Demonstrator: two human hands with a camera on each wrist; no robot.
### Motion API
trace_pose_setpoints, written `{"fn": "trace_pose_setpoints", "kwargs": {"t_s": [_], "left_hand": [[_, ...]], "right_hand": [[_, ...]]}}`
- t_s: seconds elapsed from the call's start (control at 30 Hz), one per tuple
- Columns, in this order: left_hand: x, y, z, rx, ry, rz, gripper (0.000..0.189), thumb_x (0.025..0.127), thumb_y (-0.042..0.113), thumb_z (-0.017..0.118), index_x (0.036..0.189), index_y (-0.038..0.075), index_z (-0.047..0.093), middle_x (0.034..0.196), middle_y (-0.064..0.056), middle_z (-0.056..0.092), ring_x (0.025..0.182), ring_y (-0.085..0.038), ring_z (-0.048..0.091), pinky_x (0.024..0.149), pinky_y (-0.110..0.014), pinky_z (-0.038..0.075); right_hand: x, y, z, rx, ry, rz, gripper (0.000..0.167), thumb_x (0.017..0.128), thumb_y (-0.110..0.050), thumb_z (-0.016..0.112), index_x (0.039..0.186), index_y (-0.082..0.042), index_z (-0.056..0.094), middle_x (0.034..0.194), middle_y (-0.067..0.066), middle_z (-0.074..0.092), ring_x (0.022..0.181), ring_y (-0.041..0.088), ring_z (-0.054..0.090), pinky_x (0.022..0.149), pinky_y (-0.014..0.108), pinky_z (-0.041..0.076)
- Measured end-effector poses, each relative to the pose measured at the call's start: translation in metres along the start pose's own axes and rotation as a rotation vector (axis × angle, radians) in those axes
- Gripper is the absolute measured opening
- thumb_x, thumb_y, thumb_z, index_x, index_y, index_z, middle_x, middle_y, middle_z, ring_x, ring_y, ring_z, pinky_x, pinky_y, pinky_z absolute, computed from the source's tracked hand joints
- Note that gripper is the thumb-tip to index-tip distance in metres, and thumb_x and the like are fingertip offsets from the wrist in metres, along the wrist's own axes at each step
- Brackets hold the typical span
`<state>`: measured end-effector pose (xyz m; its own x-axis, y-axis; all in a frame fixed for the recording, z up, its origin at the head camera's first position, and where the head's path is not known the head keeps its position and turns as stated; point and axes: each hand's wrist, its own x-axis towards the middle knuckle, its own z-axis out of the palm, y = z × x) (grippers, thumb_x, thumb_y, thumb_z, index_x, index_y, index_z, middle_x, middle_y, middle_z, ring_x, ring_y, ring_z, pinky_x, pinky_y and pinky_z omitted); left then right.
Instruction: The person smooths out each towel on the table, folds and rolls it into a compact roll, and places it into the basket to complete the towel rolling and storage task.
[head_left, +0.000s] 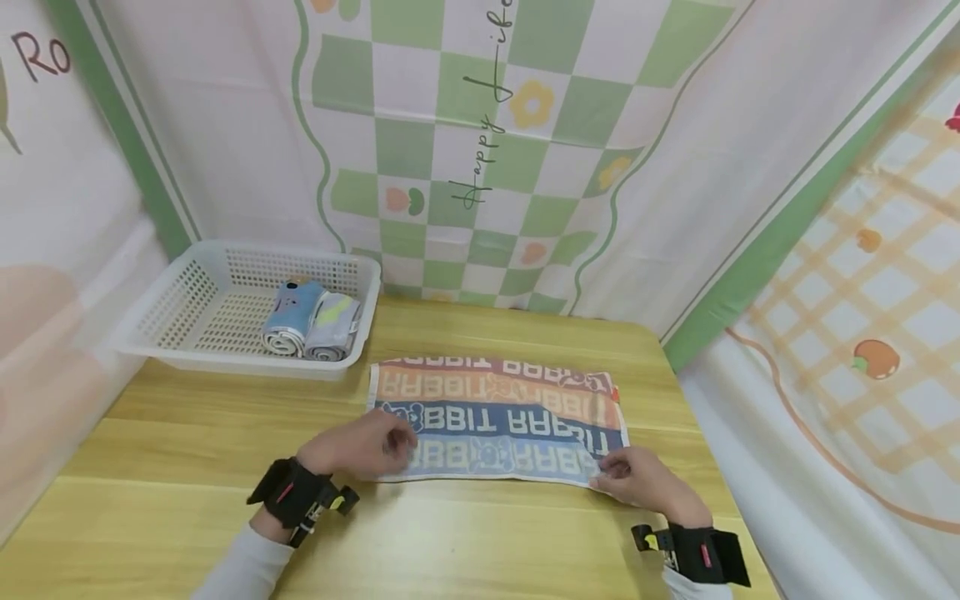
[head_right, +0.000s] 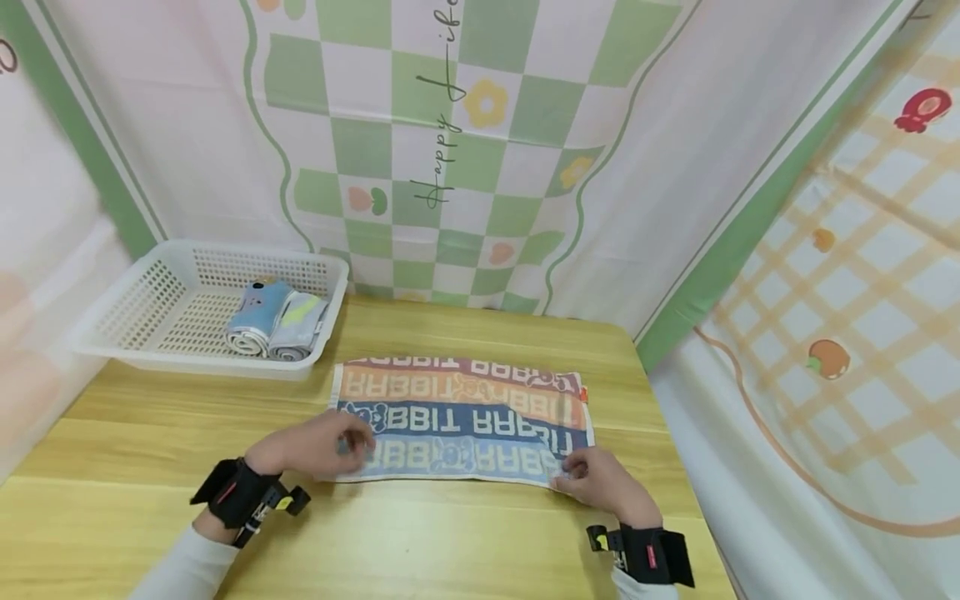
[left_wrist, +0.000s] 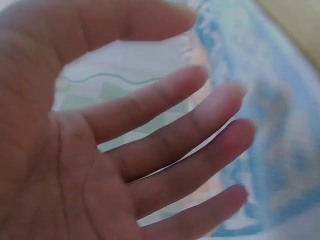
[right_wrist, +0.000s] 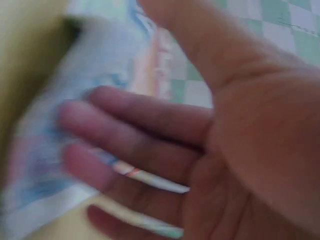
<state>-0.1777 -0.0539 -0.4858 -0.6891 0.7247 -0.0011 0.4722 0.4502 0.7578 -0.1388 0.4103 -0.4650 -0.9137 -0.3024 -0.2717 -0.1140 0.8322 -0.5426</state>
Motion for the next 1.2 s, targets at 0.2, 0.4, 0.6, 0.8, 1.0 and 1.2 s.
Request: {"fn": "trace_pose_setpoints", "kwargs": {"t_s": [0.2, 0.4, 0.6, 0.8, 1.0, 1.2], "left_hand": [[0.037, -0.008, -0.023, 0.181, 0.208, -0.097, 0.032, 0.096, 0.006, 0.062, 0.128, -0.002, 0.063, 0.126, -0.018, 0.066, 0.115, -0.033, 0.063, 0.098, -0.050, 0.053], [0.065, -0.032, -0.040, 0.300, 0.181, -0.326, 0.042, 0.097, 0.003, 0.053, 0.139, -0.004, 0.055, 0.130, -0.022, 0.062, 0.108, -0.034, 0.063, 0.087, -0.046, 0.055], [0.069, -0.046, -0.039, 0.302, 0.233, -0.330, 0.040, 0.098, -0.002, 0.045, 0.136, -0.003, 0.060, 0.126, -0.021, 0.067, 0.117, -0.039, 0.063, 0.098, -0.051, 0.053], [0.072, -0.047, -0.030, 0.288, 0.554, -0.321, 0.029, 0.089, -0.014, 0.053, 0.110, -0.001, 0.070, 0.106, -0.019, 0.062, 0.093, -0.033, 0.057, 0.082, -0.046, 0.051], [0.071, -0.052, -0.011, 0.313, 0.648, -0.338, 0.033, 0.087, -0.013, 0.058, 0.116, 0.000, 0.068, 0.109, -0.023, 0.057, 0.092, -0.036, 0.056, 0.072, -0.046, 0.050], [0.070, -0.049, -0.009, 0.425, 0.491, -0.398, 0.032, 0.093, 0.010, 0.067, 0.123, 0.000, 0.067, 0.118, -0.028, 0.064, 0.110, -0.047, 0.060, 0.097, -0.058, 0.049]], "right_hand": [[0.028, -0.009, -0.016, -0.075, 0.060, -0.022, 0.031, 0.096, -0.023, 0.071, 0.108, 0.005, 0.072, 0.097, 0.013, 0.073, 0.085, 0.023, 0.069, 0.073, 0.039, 0.058], [0.081, -0.013, -0.013, -0.142, 0.221, -0.036, 0.036, 0.098, -0.012, 0.063, 0.126, 0.010, 0.064, 0.117, 0.029, 0.067, 0.103, 0.041, 0.065, 0.089, 0.055, 0.053], [0.104, -0.016, 0.005, -0.173, 0.137, 0.123, 0.059, 0.094, -0.014, 0.064, 0.144, 0.012, 0.047, 0.146, 0.037, 0.045, 0.130, 0.050, 0.050, 0.104, 0.061, 0.044], [0.098, -0.025, 0.002, -0.086, 0.111, 0.214, 0.051, 0.095, -0.015, 0.064, 0.136, 0.013, 0.055, 0.136, 0.033, 0.057, 0.108, 0.036, 0.060, 0.094, 0.051, 0.050], [0.084, -0.027, -0.006, 0.024, 0.078, 0.289, 0.048, 0.095, -0.015, 0.066, 0.133, 0.014, 0.058, 0.132, 0.033, 0.059, 0.106, 0.034, 0.061, 0.089, 0.047, 0.052], [0.085, -0.025, -0.008, 0.036, 0.092, 0.256, 0.048, 0.094, -0.013, 0.066, 0.132, 0.015, 0.058, 0.131, 0.034, 0.059, 0.098, 0.032, 0.063, 0.084, 0.043, 0.053]]}}
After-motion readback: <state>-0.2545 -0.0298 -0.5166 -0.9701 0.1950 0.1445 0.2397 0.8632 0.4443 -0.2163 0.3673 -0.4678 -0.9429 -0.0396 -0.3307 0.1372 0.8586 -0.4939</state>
